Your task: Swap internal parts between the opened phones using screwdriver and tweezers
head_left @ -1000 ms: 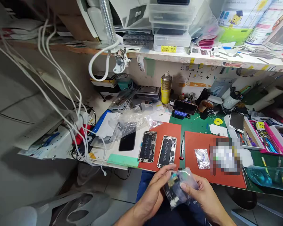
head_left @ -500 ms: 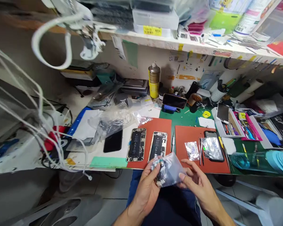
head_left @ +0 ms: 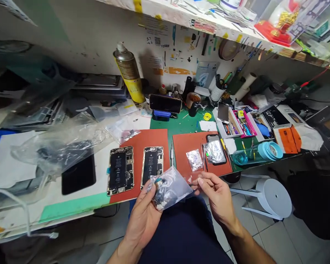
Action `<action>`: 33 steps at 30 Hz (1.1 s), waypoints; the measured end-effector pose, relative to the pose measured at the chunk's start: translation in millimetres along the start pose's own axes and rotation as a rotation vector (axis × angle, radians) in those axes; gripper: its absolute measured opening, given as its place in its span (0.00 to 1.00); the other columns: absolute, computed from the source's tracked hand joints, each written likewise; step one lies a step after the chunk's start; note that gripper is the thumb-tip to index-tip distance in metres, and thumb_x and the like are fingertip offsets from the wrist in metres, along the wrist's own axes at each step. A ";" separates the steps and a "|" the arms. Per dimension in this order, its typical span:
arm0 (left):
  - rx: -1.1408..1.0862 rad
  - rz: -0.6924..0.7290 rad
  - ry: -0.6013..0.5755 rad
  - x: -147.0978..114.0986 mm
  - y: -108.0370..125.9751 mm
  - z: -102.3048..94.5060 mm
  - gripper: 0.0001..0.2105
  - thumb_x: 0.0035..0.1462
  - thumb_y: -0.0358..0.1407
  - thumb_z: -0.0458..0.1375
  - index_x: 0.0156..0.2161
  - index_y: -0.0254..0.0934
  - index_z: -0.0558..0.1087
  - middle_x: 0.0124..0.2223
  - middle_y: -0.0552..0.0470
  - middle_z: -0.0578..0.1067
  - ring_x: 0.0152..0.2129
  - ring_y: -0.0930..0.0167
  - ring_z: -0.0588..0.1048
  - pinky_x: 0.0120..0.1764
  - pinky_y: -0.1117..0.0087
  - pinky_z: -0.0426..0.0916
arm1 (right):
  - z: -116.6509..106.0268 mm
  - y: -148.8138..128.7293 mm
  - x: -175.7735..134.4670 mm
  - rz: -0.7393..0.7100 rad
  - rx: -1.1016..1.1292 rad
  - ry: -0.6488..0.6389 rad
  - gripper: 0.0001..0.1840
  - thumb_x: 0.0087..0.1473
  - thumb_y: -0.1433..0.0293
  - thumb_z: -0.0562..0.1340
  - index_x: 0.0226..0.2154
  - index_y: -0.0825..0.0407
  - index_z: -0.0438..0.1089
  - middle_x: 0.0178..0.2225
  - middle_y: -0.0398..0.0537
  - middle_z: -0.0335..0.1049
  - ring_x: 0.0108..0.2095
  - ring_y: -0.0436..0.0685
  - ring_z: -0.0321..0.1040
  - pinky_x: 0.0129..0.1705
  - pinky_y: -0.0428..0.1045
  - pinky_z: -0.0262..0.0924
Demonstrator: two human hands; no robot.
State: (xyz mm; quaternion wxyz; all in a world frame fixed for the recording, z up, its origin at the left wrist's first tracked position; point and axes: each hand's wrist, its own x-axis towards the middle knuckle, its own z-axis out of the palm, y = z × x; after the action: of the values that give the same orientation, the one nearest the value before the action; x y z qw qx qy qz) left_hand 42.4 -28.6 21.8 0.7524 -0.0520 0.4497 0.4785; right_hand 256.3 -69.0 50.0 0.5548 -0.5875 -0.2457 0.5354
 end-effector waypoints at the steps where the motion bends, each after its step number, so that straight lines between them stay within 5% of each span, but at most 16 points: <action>1: -0.015 -0.019 -0.016 0.8 0.1 -4.3 0.13 0.64 0.27 0.65 0.50 0.43 0.82 0.51 0.49 0.86 0.42 0.68 0.86 0.45 0.69 0.82 | 1.7 -1.7 1.8 -0.018 -0.004 0.024 0.21 0.57 0.55 0.77 0.44 0.52 0.79 0.36 0.52 0.85 0.35 0.59 0.82 0.38 0.53 0.78; 5: -0.044 -0.108 -0.213 4.5 -3.0 -25.5 0.09 0.67 0.31 0.64 0.49 0.44 0.83 0.54 0.50 0.85 0.49 0.65 0.85 0.59 0.59 0.77 | 11.2 -8.6 7.1 -0.040 0.042 0.015 0.21 0.58 0.54 0.76 0.43 0.53 0.78 0.35 0.50 0.84 0.33 0.58 0.83 0.37 0.53 0.80; 8: -0.076 -0.162 -0.454 7.7 -8.8 -40.2 0.11 0.71 0.34 0.59 0.51 0.45 0.83 0.64 0.46 0.80 0.62 0.58 0.78 0.70 0.44 0.61 | 18.5 -11.8 7.5 -0.058 0.085 0.002 0.21 0.59 0.53 0.75 0.43 0.52 0.76 0.36 0.49 0.83 0.30 0.57 0.82 0.32 0.51 0.80; 12: -0.127 -0.201 -0.630 11.4 -16.6 -53.1 0.17 0.72 0.32 0.52 0.51 0.46 0.84 0.70 0.48 0.73 0.70 0.55 0.69 0.72 0.37 0.50 | 23.8 -16.1 6.2 -0.126 0.047 0.091 0.22 0.59 0.52 0.75 0.44 0.51 0.76 0.37 0.49 0.82 0.29 0.56 0.81 0.29 0.49 0.78; 17: -0.144 -0.196 -0.603 12.6 -20.7 -54.1 0.18 0.73 0.35 0.51 0.54 0.47 0.84 0.70 0.48 0.74 0.71 0.56 0.67 0.74 0.40 0.43 | 22.5 -19.9 0.5 -0.188 -0.056 0.145 0.21 0.61 0.52 0.73 0.46 0.50 0.77 0.36 0.49 0.82 0.31 0.57 0.80 0.30 0.50 0.76; 22: -0.145 -0.189 -0.527 11.3 -17.2 -56.1 0.13 0.70 0.36 0.58 0.47 0.47 0.86 0.62 0.48 0.82 0.69 0.55 0.70 0.74 0.39 0.41 | 16.5 -23.0 -11.5 -0.249 -0.103 -0.078 0.32 0.72 0.43 0.55 0.39 0.50 0.83 0.52 0.58 0.82 0.50 0.66 0.81 0.51 0.59 0.76; 24: -0.145 -0.197 -0.494 10.9 -15.4 -60.0 0.10 0.67 0.36 0.62 0.45 0.47 0.87 0.59 0.48 0.84 0.65 0.54 0.74 0.73 0.37 0.42 | 16.7 -23.2 -13.0 -0.243 -0.204 -0.111 0.32 0.72 0.46 0.56 0.34 0.49 0.84 0.54 0.58 0.82 0.54 0.66 0.79 0.55 0.60 0.73; 28: -0.144 -0.204 -0.462 10.4 -14.5 -63.8 0.10 0.65 0.34 0.63 0.45 0.47 0.87 0.60 0.48 0.83 0.63 0.53 0.76 0.72 0.36 0.45 | 25.2 -14.7 -13.2 -0.303 -0.407 -0.049 0.07 0.63 0.62 0.71 0.38 0.47 0.84 0.47 0.53 0.84 0.48 0.61 0.80 0.50 0.54 0.73; 33: -0.074 -0.187 -0.297 11.7 -11.4 -56.8 0.18 0.71 0.36 0.59 0.62 0.49 0.79 0.65 0.48 0.79 0.66 0.57 0.74 0.72 0.50 0.59 | 38.9 4.5 -23.6 -0.427 -0.452 -0.021 0.10 0.62 0.72 0.67 0.44 0.47 0.83 0.36 0.46 0.82 0.35 0.55 0.77 0.41 0.49 0.73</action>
State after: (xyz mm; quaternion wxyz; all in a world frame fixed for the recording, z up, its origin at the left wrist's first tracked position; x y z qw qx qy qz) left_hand 17.1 -55.8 -24.1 0.8494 -0.0501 0.3087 0.4251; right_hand 212.6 -75.9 61.6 0.5072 -0.6255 -0.4823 0.3447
